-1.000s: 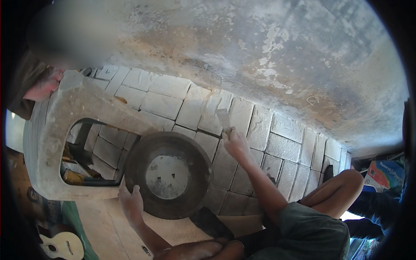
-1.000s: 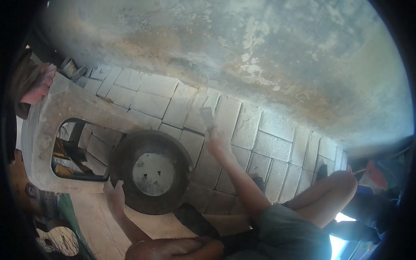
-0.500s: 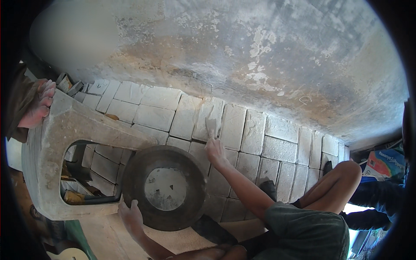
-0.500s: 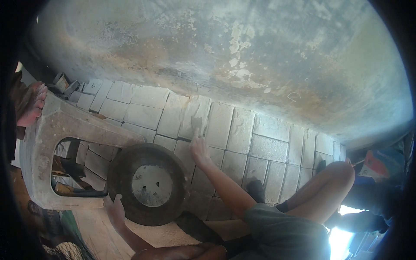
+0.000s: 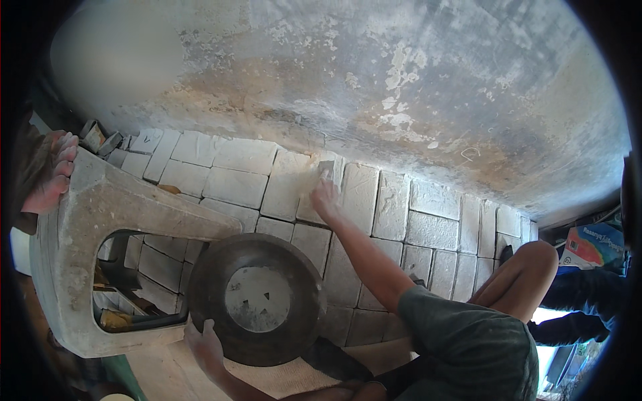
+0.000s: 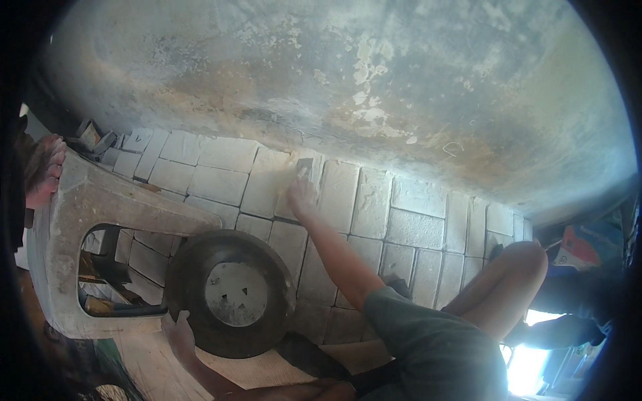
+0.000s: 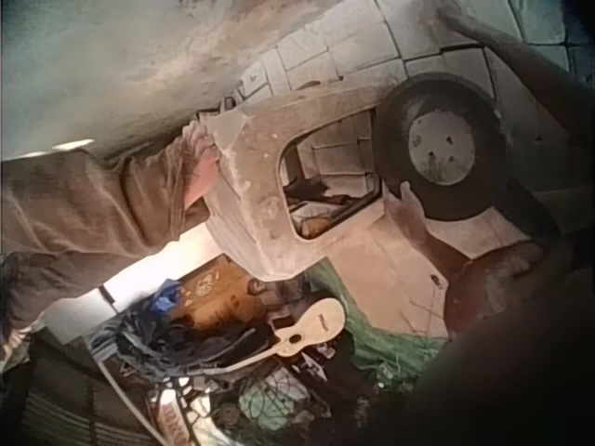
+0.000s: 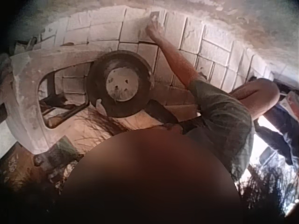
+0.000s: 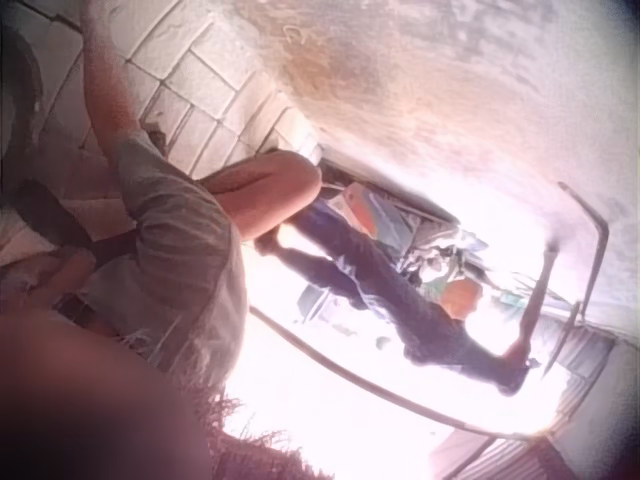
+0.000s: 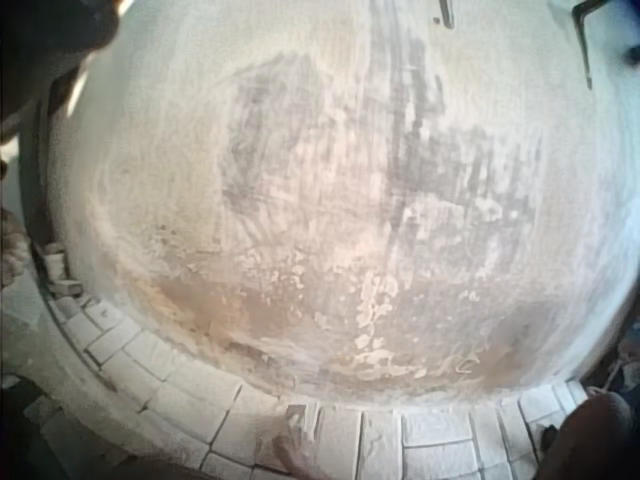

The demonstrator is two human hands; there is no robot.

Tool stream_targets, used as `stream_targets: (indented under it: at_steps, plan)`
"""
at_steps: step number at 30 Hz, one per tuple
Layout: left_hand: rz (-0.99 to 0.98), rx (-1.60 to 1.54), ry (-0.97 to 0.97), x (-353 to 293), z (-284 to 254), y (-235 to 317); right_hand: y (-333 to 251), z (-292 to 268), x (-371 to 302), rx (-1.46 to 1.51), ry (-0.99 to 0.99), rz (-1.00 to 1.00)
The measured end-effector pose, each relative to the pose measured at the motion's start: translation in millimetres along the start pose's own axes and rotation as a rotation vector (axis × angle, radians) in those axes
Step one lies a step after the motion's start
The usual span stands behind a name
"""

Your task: The person is applying white grout or plaster to the gaps between stone blocks on a wall using a putty knife.

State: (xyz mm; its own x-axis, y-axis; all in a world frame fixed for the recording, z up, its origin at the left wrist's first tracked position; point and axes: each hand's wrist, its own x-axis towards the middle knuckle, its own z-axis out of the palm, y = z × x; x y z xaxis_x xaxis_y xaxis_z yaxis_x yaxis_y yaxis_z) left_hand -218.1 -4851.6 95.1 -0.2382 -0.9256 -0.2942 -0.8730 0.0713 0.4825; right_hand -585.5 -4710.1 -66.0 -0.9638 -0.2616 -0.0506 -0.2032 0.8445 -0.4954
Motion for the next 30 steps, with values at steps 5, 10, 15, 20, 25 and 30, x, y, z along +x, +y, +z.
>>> stream_targets:
  at_steps: [5,10,15,20,25,30]
  plan:
    - [-0.023,-0.016,-0.015,2,-1,-5,-9,9,-3,0.055,0.087,0.059]
    - [0.031,-0.084,0.003,-3,1,-6,0,8,-10,-0.008,-0.040,0.011]
    - [-0.037,-0.026,-0.061,-7,-2,4,11,-4,-19,0.071,0.072,0.008]
    - [0.002,-0.052,-0.015,0,-6,-11,-1,-28,-49,0.062,0.105,-0.232]
    - [0.164,-0.044,0.006,-2,-5,17,-30,-125,-114,0.016,-0.027,-0.503]
    - [0.166,0.066,0.022,1,-10,28,-53,-166,-190,0.056,-0.290,-0.732]
